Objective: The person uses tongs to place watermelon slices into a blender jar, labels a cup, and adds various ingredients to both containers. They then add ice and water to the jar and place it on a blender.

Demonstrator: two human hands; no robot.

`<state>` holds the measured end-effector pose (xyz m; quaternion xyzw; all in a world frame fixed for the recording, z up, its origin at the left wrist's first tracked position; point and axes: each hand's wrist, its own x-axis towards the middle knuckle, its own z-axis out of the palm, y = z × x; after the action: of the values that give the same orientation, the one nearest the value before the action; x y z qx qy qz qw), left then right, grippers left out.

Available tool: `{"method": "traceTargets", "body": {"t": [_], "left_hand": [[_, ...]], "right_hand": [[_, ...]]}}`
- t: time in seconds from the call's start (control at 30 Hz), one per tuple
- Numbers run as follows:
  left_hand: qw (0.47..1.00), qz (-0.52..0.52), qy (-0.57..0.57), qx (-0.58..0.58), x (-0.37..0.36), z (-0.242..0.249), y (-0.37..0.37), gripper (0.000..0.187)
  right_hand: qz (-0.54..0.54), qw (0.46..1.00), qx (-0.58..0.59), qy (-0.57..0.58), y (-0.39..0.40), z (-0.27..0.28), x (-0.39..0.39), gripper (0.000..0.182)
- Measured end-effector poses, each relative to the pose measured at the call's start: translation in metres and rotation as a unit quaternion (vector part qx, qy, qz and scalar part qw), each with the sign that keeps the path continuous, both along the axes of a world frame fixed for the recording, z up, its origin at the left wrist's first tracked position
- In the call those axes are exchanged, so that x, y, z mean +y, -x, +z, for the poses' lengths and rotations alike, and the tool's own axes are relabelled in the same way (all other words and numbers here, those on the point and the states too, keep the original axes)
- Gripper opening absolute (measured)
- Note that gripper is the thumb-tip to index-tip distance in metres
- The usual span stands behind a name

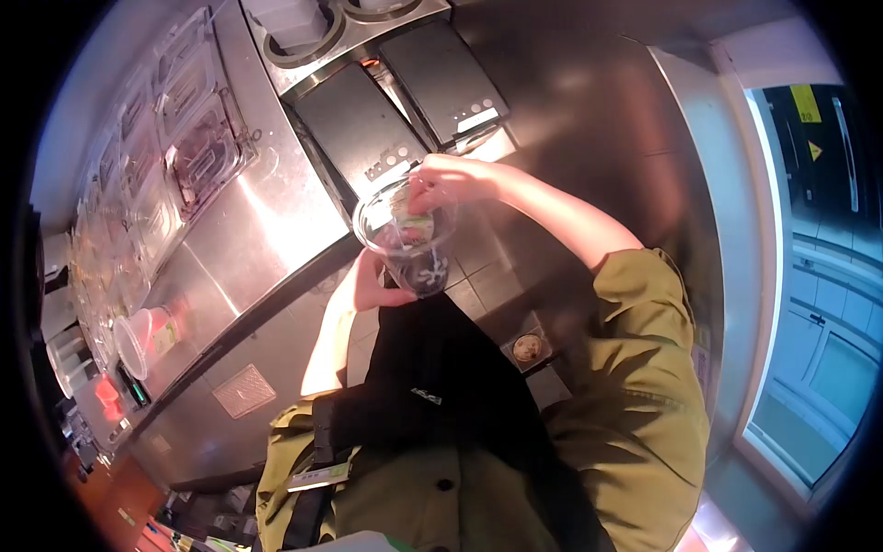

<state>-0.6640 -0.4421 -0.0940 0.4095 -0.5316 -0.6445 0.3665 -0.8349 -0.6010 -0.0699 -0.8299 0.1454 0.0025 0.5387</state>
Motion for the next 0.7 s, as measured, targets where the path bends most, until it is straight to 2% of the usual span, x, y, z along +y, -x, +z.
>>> {"method": "traceTargets", "body": {"t": [0.03, 0.1, 0.17, 0.23, 0.3, 0.4, 0.5, 0.6, 0.7], "left_hand": [[1.000, -0.006, 0.016, -0.018, -0.001, -0.001, 0.000, 0.076], [0.997, -0.016, 0.045, -0.056, -0.001, 0.001, 0.000, 0.077], [0.996, -0.015, 0.060, -0.068, -0.002, 0.002, -0.003, 0.075], [0.997, -0.018, 0.061, -0.053, -0.004, 0.000, -0.003, 0.075], [0.991, -0.032, 0.100, -0.082, -0.006, -0.003, -0.005, 0.073], [0.983, -0.064, 0.128, -0.117, -0.010, -0.004, -0.008, 0.072], [0.975, -0.086, 0.153, -0.140, -0.009, -0.009, -0.009, 0.073], [0.970, -0.075, 0.174, -0.152, -0.004, -0.028, -0.008, 0.075], [0.969, -0.067, 0.166, -0.173, 0.003, -0.050, -0.003, 0.076]], "right_hand": [[0.034, 0.998, -0.034, 0.050, 0.000, -0.004, -0.002, 0.018], [0.044, 0.998, -0.028, 0.038, 0.002, -0.005, -0.001, 0.023], [-0.004, 0.999, -0.036, 0.005, 0.004, 0.004, 0.007, 0.023], [-0.004, 0.998, 0.041, 0.036, 0.004, 0.008, 0.011, 0.024], [-0.022, 0.998, 0.054, 0.022, 0.001, 0.015, 0.014, 0.020], [0.011, 1.000, -0.006, 0.014, 0.004, 0.003, 0.010, 0.017], [-0.037, 0.999, -0.020, -0.001, 0.006, -0.001, 0.013, 0.015], [-0.152, 0.962, -0.013, 0.226, 0.004, 0.008, 0.017, 0.013], [-0.245, 0.928, -0.164, 0.230, -0.002, 0.008, 0.006, 0.012]]}}
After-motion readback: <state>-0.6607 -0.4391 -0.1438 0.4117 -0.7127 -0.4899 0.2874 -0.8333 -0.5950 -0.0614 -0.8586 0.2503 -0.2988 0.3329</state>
